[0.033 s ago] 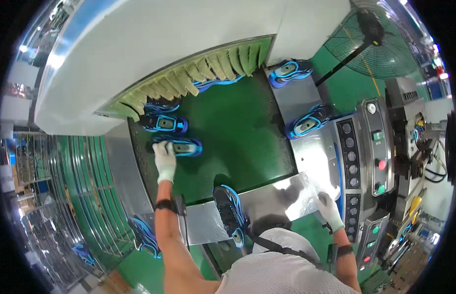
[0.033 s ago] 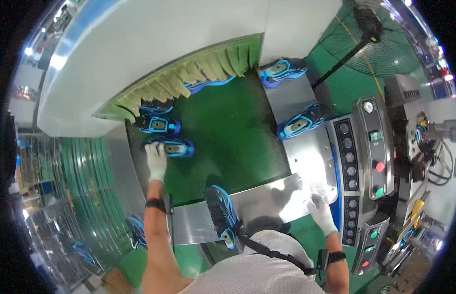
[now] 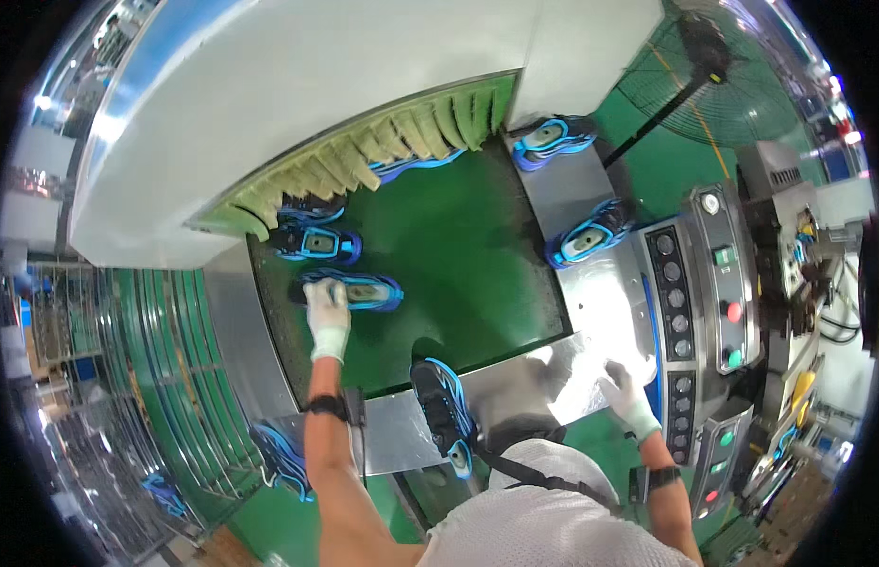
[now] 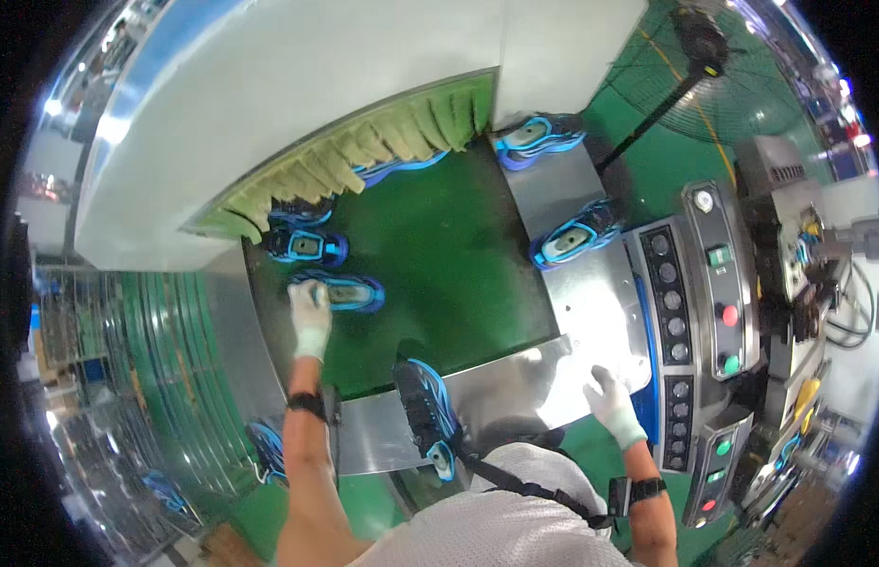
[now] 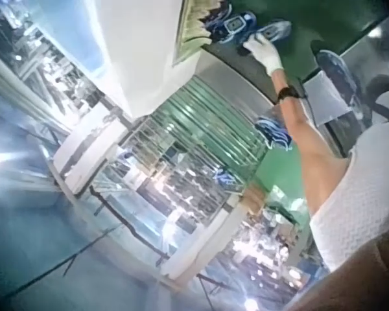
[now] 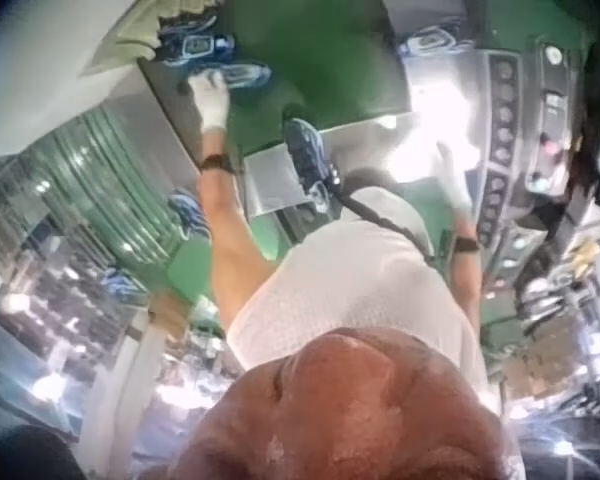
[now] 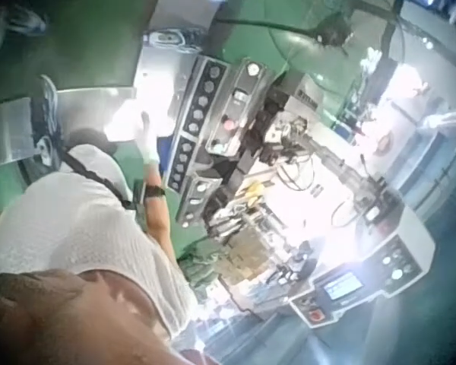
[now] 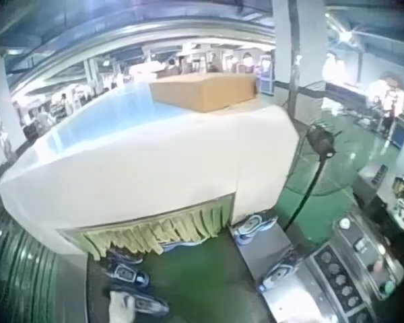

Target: Operating a shoe manufacturing machine by placing shoes into a press and onto a conveyor belt.

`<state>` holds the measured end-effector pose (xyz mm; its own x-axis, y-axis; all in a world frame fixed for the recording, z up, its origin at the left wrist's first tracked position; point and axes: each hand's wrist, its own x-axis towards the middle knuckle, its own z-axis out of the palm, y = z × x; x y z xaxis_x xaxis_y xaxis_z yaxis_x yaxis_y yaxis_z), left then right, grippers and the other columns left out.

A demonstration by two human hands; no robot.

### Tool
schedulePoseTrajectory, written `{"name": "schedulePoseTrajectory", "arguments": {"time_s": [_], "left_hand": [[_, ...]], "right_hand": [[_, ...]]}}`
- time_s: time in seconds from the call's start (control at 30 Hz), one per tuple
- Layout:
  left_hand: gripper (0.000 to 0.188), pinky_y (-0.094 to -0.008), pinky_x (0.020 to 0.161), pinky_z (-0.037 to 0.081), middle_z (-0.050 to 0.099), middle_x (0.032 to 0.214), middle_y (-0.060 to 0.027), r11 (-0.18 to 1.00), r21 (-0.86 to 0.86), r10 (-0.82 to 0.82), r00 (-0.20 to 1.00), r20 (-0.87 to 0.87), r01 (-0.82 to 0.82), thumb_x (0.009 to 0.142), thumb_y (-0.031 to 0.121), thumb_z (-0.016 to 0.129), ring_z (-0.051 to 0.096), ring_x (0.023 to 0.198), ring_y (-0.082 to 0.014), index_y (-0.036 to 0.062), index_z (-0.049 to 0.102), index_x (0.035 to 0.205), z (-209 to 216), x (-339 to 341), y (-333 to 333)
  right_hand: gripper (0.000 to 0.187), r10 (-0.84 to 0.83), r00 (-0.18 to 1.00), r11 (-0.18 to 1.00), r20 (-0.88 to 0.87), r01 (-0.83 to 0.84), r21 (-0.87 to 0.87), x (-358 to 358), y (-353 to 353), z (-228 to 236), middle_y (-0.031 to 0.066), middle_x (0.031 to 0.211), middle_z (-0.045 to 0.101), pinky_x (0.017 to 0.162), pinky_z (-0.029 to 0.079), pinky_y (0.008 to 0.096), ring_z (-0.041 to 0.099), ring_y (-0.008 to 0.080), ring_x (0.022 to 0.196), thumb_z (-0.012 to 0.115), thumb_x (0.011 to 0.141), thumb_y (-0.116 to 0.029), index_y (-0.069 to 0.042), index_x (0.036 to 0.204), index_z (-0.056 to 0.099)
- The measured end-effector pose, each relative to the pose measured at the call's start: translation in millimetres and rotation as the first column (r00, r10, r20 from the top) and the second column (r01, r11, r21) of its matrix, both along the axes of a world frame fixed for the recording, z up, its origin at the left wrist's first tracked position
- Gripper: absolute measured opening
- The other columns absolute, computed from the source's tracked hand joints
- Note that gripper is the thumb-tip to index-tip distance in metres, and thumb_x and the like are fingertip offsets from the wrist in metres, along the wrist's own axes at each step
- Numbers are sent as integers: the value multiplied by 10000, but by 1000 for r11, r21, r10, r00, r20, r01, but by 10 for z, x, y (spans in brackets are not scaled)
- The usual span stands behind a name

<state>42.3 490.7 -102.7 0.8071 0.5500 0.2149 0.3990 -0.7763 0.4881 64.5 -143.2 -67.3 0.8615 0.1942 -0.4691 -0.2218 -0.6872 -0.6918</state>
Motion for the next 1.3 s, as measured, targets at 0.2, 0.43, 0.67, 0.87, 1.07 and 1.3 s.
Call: {"name": "schedulePoseTrajectory", "arguments": {"time_s": [0.2,0.43,0.67,0.87,1.07,1.3], "left_hand": [[269,-436,776,566,581,1055,-146,865,-181,-471,882,32,468,908,252,718,642,917,-347,86,652,1110,819,165,-2277],[310,-447,778,558,599,1082,-158,238,-416,-911,350,218,878,940,245,680,667,944,-375,101,631,1210,1850,458,-4792],[482,-402,1007,511,595,1283,-217,-320,41,-736,-276,619,947,877,-5,689,630,1166,-336,-34,548,1337,3112,591,-6882],[446,-389,1081,480,579,1369,-194,-389,-401,-818,-112,564,829,1001,104,600,595,1271,-287,-17,494,1418,2898,298,-8468],[745,-429,1186,333,412,1518,-303,-230,-371,-967,-170,189,900,995,386,614,412,1415,-419,-78,340,1511,2030,197,-10481],[937,-461,1135,386,381,1447,-392,49,-239,-998,60,37,970,916,310,682,463,1327,-488,-146,141,1531,1273,67,-11628]], "right_hand": [[706,398,871,917,289,-371,-144,127,1197,840,243,1234,648,1036,478,468,610,386,1205,739,839,-383,6,1386,520],[616,-104,959,978,264,146,-146,-216,-43,1718,245,1001,688,836,550,462,683,412,971,775,786,-235,13,1288,519],[561,-841,523,313,-141,682,661,-1689,-1862,2157,-2,1046,685,774,510,266,612,83,890,841,824,-147,-44,1326,613],[637,-971,80,-180,-225,375,909,-2910,-2390,2393,60,1288,639,1012,483,354,615,185,1148,704,839,-28,-40,1447,513],[746,-914,-287,-359,-286,245,901,-3649,-2581,1972,100,1295,632,993,537,400,643,242,1146,809,802,-155,-21,1450,464],[763,-786,-482,-509,-387,149,848,-3903,-2396,2048,76,1322,624,1002,524,394,626,221,1163,833,773,-128,-13,1448,497]]}}
